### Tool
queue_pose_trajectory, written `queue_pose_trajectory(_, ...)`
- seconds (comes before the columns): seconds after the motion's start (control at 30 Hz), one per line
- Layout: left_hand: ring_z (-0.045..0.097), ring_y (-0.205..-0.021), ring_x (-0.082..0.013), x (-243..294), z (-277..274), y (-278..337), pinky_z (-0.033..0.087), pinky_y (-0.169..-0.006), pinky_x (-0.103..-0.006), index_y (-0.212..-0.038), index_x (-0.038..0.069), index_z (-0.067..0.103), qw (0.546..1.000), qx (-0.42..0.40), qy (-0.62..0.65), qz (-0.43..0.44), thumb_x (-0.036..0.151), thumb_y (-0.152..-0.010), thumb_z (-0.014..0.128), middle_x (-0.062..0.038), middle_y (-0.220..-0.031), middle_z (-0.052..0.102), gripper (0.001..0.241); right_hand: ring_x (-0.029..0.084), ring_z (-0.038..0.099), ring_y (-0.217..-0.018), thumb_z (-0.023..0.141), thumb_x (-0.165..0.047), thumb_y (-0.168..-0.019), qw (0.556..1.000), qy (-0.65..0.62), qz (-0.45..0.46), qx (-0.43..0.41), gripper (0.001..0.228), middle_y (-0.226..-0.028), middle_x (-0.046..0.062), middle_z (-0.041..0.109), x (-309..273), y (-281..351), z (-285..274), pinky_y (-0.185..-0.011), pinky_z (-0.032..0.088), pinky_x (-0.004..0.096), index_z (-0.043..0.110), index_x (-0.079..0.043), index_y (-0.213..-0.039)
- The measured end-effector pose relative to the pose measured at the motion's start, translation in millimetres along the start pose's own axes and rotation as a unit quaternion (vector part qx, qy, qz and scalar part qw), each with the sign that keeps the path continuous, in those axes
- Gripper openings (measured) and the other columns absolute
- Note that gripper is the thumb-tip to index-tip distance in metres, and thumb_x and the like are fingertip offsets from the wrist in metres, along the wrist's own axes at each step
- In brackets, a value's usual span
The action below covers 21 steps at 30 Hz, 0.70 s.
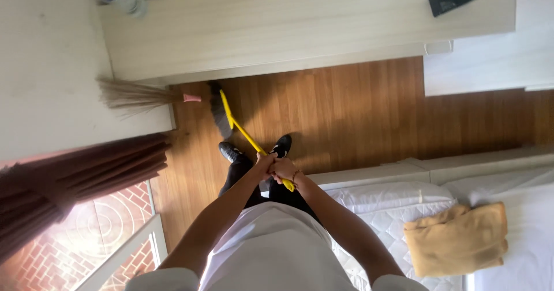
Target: The person sweeps the wooden floor of a bedroom using a yellow broom. They move around the room, sweeping near the bed, a white cabinet, and a glass door, gathering dust and debris into a pile.
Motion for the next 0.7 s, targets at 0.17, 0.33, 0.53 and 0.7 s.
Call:
queue_pose_trajectory(0.17, 0.049, -0.042, -0.0199, -8, 78, -12, 0.042, -0.038, -0.0322, -0.126, 0.016, 0.034, 0.988, -0.149, -0.008, -0.044, 0.018, -0.093, 0.076, -0.003, -0.071, 0.045, 0.053, 0.048, 0.062, -0.083, 0.049, -0.039, -0.103, 0.992, 0.036, -0.112, 0.046, 0.046, -0.102, 0.029, 0.064, -49, 45, -48, -0.075, 0.054, 0.059, 0.060, 0.003, -0.114)
queue_pose_trajectory(0.33, 0.050, -0.039, -0.0086, 21, 169, 73, 0.040, -0.041, -0.0192, -0.075, 0.008, 0.066, 0.913, -0.407, -0.031, 0.030, 0.033, -0.101, 0.071, -0.003, -0.053, 0.050, 0.037, 0.044, 0.062, -0.082, 0.042, -0.054, -0.102, 0.976, 0.062, -0.188, 0.089, 0.051, -0.105, 0.019, 0.064, -73, 78, -83, -0.074, 0.054, 0.058, 0.059, -0.009, -0.117)
queue_pose_trajectory(0.53, 0.061, -0.075, -0.0220, -17, 151, 42, 0.056, -0.067, -0.0394, -0.135, 0.009, 0.022, 0.959, -0.242, -0.147, 0.005, 0.023, -0.098, 0.070, -0.019, -0.102, 0.047, 0.062, 0.055, 0.064, -0.105, 0.048, -0.047, -0.104, 0.975, 0.074, -0.171, -0.125, 0.048, -0.129, 0.027, 0.062, -51, 94, -67, -0.092, 0.048, 0.069, 0.053, -0.014, -0.138)
queue_pose_trajectory(0.7, 0.060, -0.075, -0.0237, -4, 88, 68, 0.055, -0.070, -0.0450, -0.154, 0.007, -0.007, 0.982, -0.114, -0.150, -0.016, 0.003, -0.086, 0.072, -0.026, -0.117, 0.045, 0.104, 0.033, 0.058, -0.054, 0.076, -0.047, -0.090, 0.843, 0.318, -0.136, 0.413, 0.050, -0.064, 0.015, 0.064, -12, 129, 14, -0.049, 0.050, 0.047, 0.066, -0.001, -0.074)
Point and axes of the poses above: each hand's wrist, its own y-axis away from the middle knuckle, its own z-axis out of the palm, x = y × z, the point moved 9 cm from there along -y, towards the middle knuckle
